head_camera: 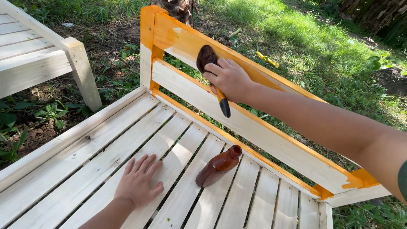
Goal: Painting a wooden bench with a brush and varnish.
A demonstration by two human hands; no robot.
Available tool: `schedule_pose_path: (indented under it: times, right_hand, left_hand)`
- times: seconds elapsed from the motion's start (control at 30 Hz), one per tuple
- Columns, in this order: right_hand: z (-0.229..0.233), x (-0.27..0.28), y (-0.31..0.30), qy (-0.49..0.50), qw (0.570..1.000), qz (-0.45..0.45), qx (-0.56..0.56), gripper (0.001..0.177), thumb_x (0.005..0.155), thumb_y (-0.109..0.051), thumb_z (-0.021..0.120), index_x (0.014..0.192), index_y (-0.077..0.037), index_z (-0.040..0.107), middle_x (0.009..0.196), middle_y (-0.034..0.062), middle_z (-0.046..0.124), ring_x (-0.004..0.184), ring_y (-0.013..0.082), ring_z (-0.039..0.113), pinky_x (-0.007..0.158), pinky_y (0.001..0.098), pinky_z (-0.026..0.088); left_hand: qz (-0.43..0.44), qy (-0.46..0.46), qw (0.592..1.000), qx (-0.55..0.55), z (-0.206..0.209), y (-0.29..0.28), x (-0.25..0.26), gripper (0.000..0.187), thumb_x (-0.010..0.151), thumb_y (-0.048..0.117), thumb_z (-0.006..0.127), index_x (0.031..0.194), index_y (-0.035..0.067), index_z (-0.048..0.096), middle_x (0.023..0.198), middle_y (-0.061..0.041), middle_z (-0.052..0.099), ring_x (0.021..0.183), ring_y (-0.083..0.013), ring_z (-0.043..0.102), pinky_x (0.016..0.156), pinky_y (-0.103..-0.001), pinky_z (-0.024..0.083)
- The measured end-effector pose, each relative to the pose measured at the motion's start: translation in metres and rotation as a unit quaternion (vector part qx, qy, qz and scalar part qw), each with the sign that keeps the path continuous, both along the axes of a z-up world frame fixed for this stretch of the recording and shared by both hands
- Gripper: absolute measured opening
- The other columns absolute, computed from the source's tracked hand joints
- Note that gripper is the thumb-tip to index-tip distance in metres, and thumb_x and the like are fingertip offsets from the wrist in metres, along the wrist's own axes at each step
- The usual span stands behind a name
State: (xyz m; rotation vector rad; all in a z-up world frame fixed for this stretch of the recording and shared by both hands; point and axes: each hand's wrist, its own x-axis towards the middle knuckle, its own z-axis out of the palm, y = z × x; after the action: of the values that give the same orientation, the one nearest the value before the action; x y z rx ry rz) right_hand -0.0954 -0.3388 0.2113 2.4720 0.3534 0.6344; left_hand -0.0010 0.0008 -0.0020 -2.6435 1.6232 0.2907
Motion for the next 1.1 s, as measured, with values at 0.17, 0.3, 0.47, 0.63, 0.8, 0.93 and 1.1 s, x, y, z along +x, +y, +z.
schedule_pose_path:
  times: [0.17, 0.3, 0.47, 0.63, 0.8, 0.93, 1.1]
  right_hand:
    - [-0.015, -0.009, -0.002, -0.007, 1.0, -0.01, -0.008, 0.036, 0.082, -0.021, 0.078, 0.114, -0.01, 0.069, 0.123, 0.004, 0.058, 0.102, 0.0268, 0.054, 0.088, 0.0398, 0.049]
    - [-0.028, 0.032, -0.009, -0.015, 1.0, 0.013, -0.019, 0.036, 0.084, -0.021, 0.078, 0.117, -0.01, 0.069, 0.127, 0.0038, 0.058, 0.106, 0.0269, 0.055, 0.093, 0.0401, 0.05]
    - [-0.034, 0.104, -0.006, -0.013, 0.999, 0.026, -0.017, 0.037, 0.081, -0.023, 0.079, 0.114, -0.01, 0.069, 0.127, 0.0045, 0.057, 0.11, 0.028, 0.055, 0.091, 0.0419, 0.049]
    - [-0.04, 0.132, -0.003, -0.023, 0.999, -0.009, -0.043, 0.034, 0.079, -0.027, 0.08, 0.107, -0.011, 0.069, 0.122, 0.0034, 0.057, 0.11, 0.0278, 0.054, 0.09, 0.0413, 0.047]
    - [-0.032, 0.105, -0.004, -0.019, 0.998, -0.015, -0.056, 0.028, 0.08, -0.027, 0.08, 0.102, -0.013, 0.071, 0.114, 0.0011, 0.058, 0.107, 0.0252, 0.055, 0.088, 0.0388, 0.046]
    - [-0.018, 0.035, 0.018, 0.056, 0.991, -0.111, -0.051, 0.026, 0.08, -0.032, 0.078, 0.095, -0.011, 0.071, 0.105, 0.0031, 0.059, 0.101, 0.0263, 0.056, 0.084, 0.0398, 0.047]
    - [-0.031, 0.021, -0.004, 0.003, 0.999, 0.007, -0.05, 0.034, 0.08, -0.027, 0.079, 0.108, -0.01, 0.072, 0.116, 0.0023, 0.061, 0.099, 0.0267, 0.056, 0.086, 0.0404, 0.05]
  left_hand:
    - [-0.004, -0.004, 1.0, -0.015, -0.004, 0.001, 0.001, 0.07, 0.091, 0.057, 0.041, 0.154, 0.031, 0.03, 0.165, 0.002, 0.018, 0.153, -0.0166, 0.011, 0.125, -0.043, 0.003]
    - [-0.006, -0.003, 1.0, -0.028, -0.008, 0.0, 0.002, 0.07, 0.091, 0.057, 0.041, 0.156, 0.031, 0.032, 0.165, 0.002, 0.019, 0.153, -0.0178, 0.012, 0.125, -0.044, 0.003]
    - [0.0, 0.017, 0.999, -0.039, -0.007, 0.003, 0.002, 0.066, 0.091, 0.057, 0.043, 0.151, 0.031, 0.034, 0.165, 0.002, 0.02, 0.154, -0.0173, 0.013, 0.126, -0.043, 0.003]
    - [-0.001, 0.016, 0.999, -0.048, -0.009, 0.003, 0.003, 0.067, 0.091, 0.057, 0.043, 0.151, 0.03, 0.034, 0.165, 0.002, 0.022, 0.154, -0.0169, 0.014, 0.126, -0.043, 0.003]
    - [-0.008, 0.003, 0.999, -0.039, -0.014, 0.0, 0.006, 0.073, 0.09, 0.058, 0.04, 0.157, 0.032, 0.032, 0.17, 0.001, 0.018, 0.152, -0.0181, 0.012, 0.124, -0.043, 0.001]
    - [-0.003, 0.003, 1.0, -0.031, -0.009, 0.0, 0.002, 0.073, 0.089, 0.057, 0.04, 0.158, 0.033, 0.03, 0.17, 0.002, 0.019, 0.153, -0.0172, 0.012, 0.125, -0.042, 0.002]
    - [0.002, 0.013, 0.999, -0.037, -0.008, 0.0, 0.001, 0.072, 0.089, 0.055, 0.041, 0.157, 0.032, 0.032, 0.165, 0.002, 0.019, 0.153, -0.0169, 0.012, 0.125, -0.042, 0.002]
